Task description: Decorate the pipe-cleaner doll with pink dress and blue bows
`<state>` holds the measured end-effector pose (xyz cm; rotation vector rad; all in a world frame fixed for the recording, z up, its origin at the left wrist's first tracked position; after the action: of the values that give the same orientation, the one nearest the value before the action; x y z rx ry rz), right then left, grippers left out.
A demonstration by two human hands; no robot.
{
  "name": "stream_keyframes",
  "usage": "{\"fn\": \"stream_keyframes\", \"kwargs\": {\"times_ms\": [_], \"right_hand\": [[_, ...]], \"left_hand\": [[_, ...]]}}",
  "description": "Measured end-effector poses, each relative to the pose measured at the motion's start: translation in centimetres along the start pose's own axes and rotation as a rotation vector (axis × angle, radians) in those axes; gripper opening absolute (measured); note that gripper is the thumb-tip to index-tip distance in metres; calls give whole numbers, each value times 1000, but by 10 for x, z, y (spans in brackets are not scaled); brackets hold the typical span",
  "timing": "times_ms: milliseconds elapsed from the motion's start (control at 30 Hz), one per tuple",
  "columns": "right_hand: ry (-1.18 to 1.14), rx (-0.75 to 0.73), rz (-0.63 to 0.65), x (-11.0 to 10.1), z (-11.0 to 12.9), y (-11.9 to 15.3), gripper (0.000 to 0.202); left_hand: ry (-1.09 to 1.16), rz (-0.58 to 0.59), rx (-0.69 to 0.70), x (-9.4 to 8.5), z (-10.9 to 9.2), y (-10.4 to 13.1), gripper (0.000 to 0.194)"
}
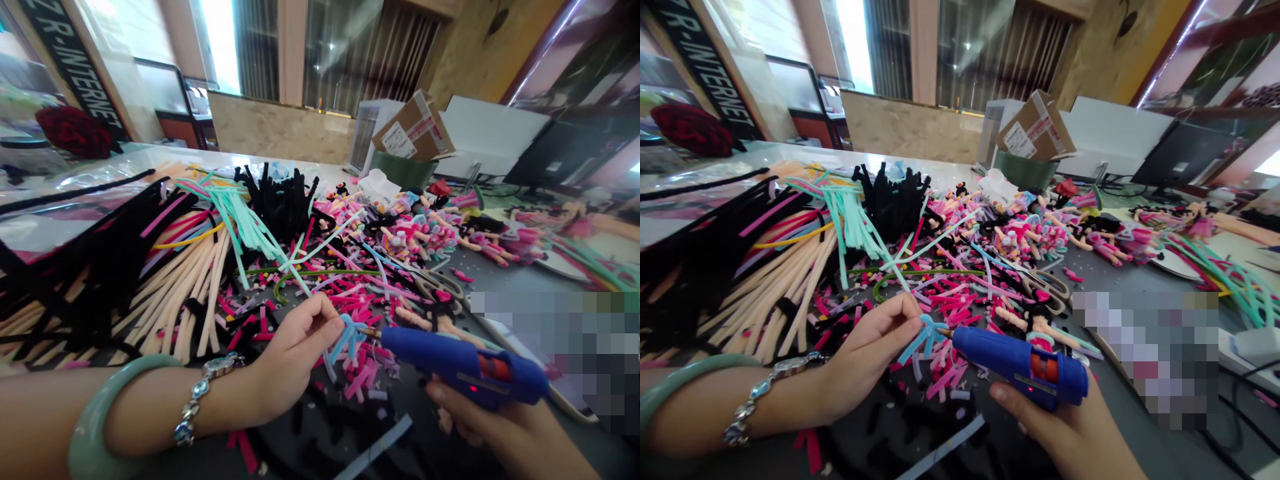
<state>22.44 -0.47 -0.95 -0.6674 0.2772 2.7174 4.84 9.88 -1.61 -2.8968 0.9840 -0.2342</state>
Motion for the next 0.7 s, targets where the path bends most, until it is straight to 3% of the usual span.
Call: {"fn": "stream_keyframes", "kwargs": {"times_ms": [167,333,700], "right_hand": [[35,-10,-38,-6,-1,0,30],[34,-50,28,1,7,-2,31],[-43,-15,-157,-9,1,6,64]], "left_hand": [[4,10,3,1,0,0,23],[3,20,-11,2,0,1,24],[8,-12,7,-2,2,-1,25]]}}
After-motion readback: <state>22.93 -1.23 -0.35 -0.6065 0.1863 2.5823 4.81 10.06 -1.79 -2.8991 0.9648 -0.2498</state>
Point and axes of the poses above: each hand's wrist, its own y-axis away from the middle knuckle, its own x-axis out of the palm, z = x × y, the point moved 10 cm from there along -y, towards the middle knuckle, and after that the axes turned 1 degree about y, right-handed, at the moved point
